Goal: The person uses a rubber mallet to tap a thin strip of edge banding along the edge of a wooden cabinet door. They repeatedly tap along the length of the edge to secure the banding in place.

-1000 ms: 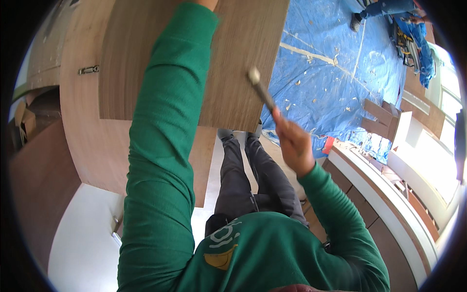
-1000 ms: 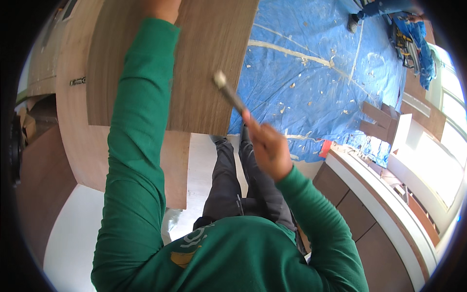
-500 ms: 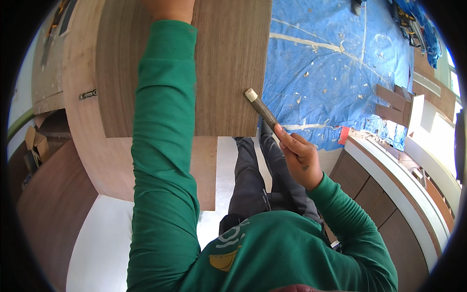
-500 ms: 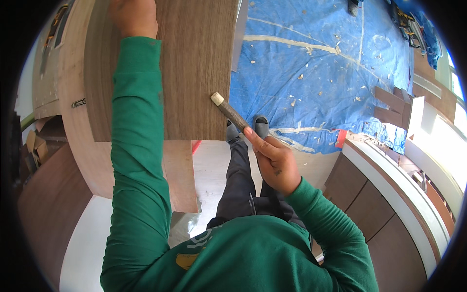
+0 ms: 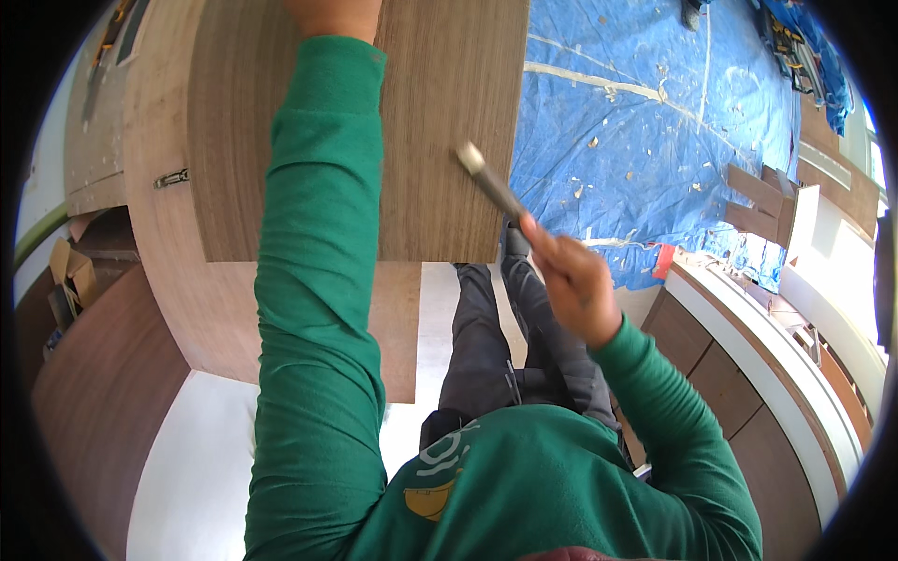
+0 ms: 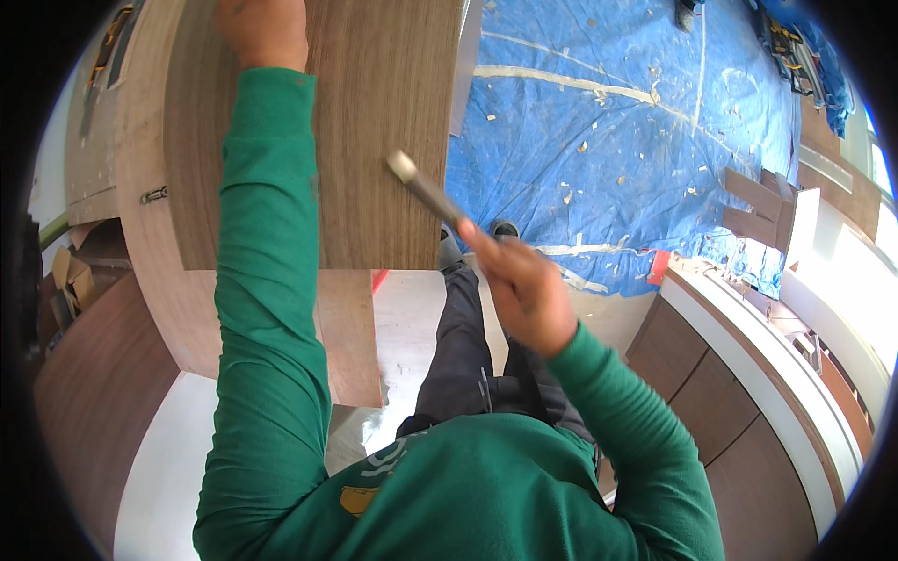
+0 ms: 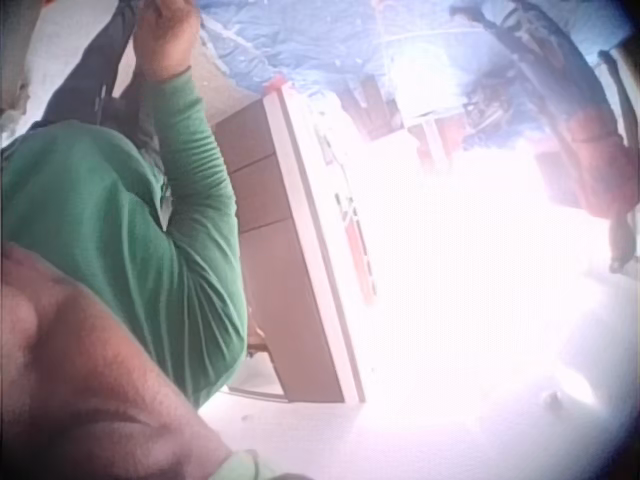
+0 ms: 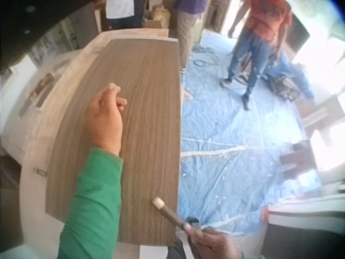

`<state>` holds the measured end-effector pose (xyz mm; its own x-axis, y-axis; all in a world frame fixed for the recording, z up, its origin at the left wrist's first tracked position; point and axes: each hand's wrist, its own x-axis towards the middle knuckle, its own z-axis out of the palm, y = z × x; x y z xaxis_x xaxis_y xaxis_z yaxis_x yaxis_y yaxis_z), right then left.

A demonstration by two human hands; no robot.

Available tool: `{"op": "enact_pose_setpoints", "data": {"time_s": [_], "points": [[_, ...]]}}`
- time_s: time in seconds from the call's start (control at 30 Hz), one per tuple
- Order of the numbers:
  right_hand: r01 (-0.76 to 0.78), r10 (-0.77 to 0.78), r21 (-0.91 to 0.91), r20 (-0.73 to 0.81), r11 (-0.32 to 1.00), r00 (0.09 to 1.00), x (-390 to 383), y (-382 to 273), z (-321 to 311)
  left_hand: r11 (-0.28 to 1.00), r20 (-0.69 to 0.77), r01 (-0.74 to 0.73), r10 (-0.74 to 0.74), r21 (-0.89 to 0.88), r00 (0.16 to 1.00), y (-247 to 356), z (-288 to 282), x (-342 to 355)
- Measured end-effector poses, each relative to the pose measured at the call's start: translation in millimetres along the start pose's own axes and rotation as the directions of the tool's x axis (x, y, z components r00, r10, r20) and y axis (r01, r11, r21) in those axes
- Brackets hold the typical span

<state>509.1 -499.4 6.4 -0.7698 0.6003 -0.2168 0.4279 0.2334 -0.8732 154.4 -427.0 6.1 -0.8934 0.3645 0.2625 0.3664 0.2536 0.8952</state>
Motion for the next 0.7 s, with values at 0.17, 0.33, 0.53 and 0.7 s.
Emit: {"op": "enact_pose_setpoints", "data": {"time_s": [0.17, 0.33, 0.53, 0.7], "points": [[0.038, -0.036, 0.015, -0.072, 0.999, 0.997, 61.5, -7.4, -0.9, 0.998, 0.015, -0.012, 0.013, -0.067, 1.0, -3.1, 2.9, 4.4], [0.011, -0.012, -0.016, -0.031, 1.0, 0.999, -16.3, 7.5, 1.4, 1.0, 0.021, 0.025, -0.025, -0.019, 0.999, 3.3, -3.3, -0.1], [0.013, -0.008, 0.057, -0.083, 0.998, 0.997, 53.6, -4.7, 2.8, 0.996, 0.011, -0.029, 0.03, -0.086, 0.999, -3.8, 2.7, 1.8], [0.025, -0.027, -0.038, -0.053, 0.999, 0.998, -18.9, 3.0, 7.1, 0.999, 0.023, 0.001, 0.0, -0.052, 1.0, -3.1, -4.0, 2.4]]}}
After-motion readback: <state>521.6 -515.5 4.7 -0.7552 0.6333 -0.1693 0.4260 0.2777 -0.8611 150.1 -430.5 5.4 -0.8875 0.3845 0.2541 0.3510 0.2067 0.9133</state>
